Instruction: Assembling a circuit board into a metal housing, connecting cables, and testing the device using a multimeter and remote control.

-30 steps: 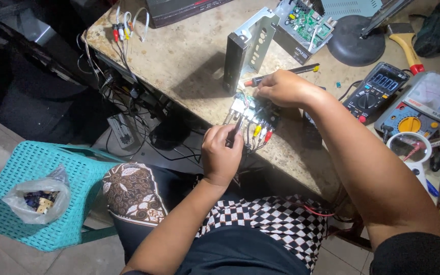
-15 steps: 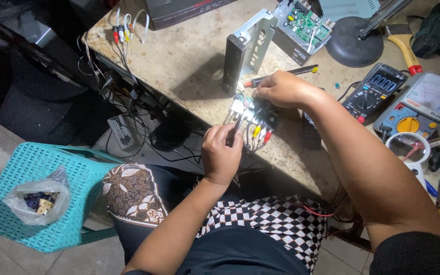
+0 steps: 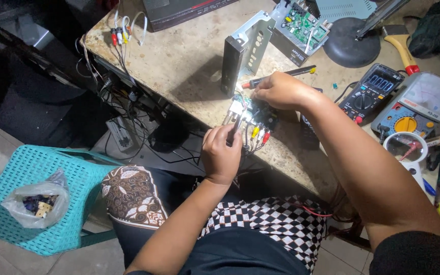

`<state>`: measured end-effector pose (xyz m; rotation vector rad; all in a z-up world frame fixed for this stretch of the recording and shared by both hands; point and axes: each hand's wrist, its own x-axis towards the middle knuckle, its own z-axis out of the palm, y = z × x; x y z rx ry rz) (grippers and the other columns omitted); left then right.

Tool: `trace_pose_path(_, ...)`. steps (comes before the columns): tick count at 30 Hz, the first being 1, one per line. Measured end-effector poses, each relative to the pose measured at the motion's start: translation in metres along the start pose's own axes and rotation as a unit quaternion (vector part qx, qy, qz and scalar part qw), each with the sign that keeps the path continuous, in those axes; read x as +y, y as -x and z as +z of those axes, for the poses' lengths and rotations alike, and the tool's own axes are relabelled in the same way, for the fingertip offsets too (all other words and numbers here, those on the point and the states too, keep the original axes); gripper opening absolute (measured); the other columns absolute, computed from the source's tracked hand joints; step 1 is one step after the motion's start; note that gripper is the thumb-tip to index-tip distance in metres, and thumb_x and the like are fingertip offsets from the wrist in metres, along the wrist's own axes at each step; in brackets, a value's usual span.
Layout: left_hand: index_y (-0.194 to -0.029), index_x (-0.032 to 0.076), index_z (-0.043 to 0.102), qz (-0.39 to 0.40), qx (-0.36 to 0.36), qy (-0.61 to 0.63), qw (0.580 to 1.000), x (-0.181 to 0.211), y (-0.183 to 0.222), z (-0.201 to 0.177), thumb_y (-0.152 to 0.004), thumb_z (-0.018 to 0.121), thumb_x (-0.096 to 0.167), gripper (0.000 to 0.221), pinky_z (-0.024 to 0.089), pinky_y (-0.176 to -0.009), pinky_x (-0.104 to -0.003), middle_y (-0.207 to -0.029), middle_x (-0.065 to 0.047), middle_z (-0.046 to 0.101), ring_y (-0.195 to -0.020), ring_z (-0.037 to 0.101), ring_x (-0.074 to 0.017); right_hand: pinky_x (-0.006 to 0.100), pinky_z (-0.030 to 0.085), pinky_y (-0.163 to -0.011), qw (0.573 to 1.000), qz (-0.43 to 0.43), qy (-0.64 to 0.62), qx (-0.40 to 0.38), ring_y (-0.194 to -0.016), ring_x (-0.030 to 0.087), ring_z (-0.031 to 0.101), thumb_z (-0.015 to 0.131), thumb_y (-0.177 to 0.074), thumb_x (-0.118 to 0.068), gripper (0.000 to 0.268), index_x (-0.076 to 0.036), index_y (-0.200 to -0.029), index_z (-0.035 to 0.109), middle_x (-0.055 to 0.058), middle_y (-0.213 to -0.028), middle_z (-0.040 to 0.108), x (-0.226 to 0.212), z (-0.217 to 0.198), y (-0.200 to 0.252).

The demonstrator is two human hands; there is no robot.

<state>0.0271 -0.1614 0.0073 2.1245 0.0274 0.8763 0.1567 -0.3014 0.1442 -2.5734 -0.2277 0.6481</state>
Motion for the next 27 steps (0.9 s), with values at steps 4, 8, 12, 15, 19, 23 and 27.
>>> trace_pose_path(4, -0.102, 0.007, 0.074, 0.014, 0.009, -0.012, 1.000, -0.002, 0.001, 0.003, -0.082, 0.081, 0.008, 0.021, 0.060, -0.077, -0.041, -0.088, -0.010, 0.072, -0.082, 0.072, -0.0311, 0.052, 0.055, -0.094, 1.000, -0.003, 0.013, 0.002, -0.114, 0.039, 0.070, 0.063, -0.096, -0.024, 0.029, -0.008, -0.112, 0.081, 0.022, -0.115, 0.075, -0.004, -0.001, 0.003)
trace_pose_path(8, -0.102, 0.007, 0.072, 0.026, 0.019, -0.012, 0.999, -0.005, 0.002, 0.006, -0.080, 0.081, 0.006, 0.024, 0.060, -0.080, -0.042, -0.088, -0.010, 0.071, -0.084, 0.071, -0.0315, 0.053, 0.054, -0.096, 1.000, -0.001, -0.005, -0.004, -0.116, 0.040, 0.068, 0.063, -0.096, -0.023, 0.030, -0.006, -0.113, 0.080, 0.025, -0.116, 0.074, -0.009, -0.003, 0.011)
trace_pose_path(12, -0.103, 0.008, 0.073, 0.013, 0.018, -0.010, 1.000, -0.002, 0.002, 0.008, -0.081, 0.081, 0.007, 0.024, 0.059, -0.080, -0.042, -0.088, -0.010, 0.071, -0.085, 0.071, -0.0310, 0.051, 0.053, -0.096, 1.000, 0.004, -0.006, 0.010, -0.116, 0.040, 0.069, 0.064, -0.094, -0.023, 0.028, -0.010, -0.111, 0.082, 0.021, -0.115, 0.075, -0.005, -0.001, 0.006)
trace_pose_path(15, -0.104, 0.009, 0.074, 0.006, 0.015, -0.023, 1.000, 0.000, 0.002, 0.009, -0.081, 0.082, 0.007, 0.024, 0.060, -0.080, -0.041, -0.089, -0.009, 0.072, -0.086, 0.072, -0.0288, 0.052, 0.053, -0.096, 1.000, -0.016, -0.008, 0.001, -0.115, 0.041, 0.068, 0.062, -0.094, -0.023, 0.028, -0.009, -0.109, 0.082, 0.023, -0.116, 0.075, -0.013, -0.004, 0.016)
trace_pose_path(19, -0.106, 0.008, 0.075, -0.016, 0.000, -0.024, 1.000, 0.002, 0.002, 0.011, -0.083, 0.083, 0.007, 0.024, 0.060, -0.081, -0.039, -0.091, -0.010, 0.074, -0.086, 0.073, -0.0272, 0.051, 0.054, -0.095, 1.000, -0.023, -0.012, 0.001, -0.115, 0.040, 0.069, 0.062, -0.093, -0.024, 0.028, -0.011, -0.107, 0.083, 0.023, -0.115, 0.075, -0.012, -0.003, 0.015)
trace_pose_path(23, -0.108, 0.009, 0.075, -0.025, -0.001, -0.026, 0.999, 0.003, 0.002, 0.012, -0.082, 0.082, 0.008, 0.026, 0.060, -0.082, -0.039, -0.090, -0.008, 0.073, -0.086, 0.072, -0.0265, 0.051, 0.053, -0.095, 1.000, -0.018, -0.007, 0.008, -0.116, 0.040, 0.068, 0.064, -0.094, -0.026, 0.030, -0.011, -0.112, 0.081, 0.022, -0.115, 0.075, 0.007, 0.001, -0.003)
trace_pose_path(27, -0.107, 0.009, 0.075, -0.025, 0.003, -0.022, 0.999, 0.000, 0.002, 0.013, -0.081, 0.083, 0.007, 0.027, 0.060, -0.082, -0.040, -0.089, -0.008, 0.073, -0.086, 0.072, -0.0274, 0.052, 0.053, -0.095, 1.000, -0.017, -0.001, 0.008, -0.118, 0.041, 0.067, 0.064, -0.094, -0.028, 0.030, -0.011, -0.113, 0.081, 0.023, -0.117, 0.074, 0.006, 0.002, -0.003)
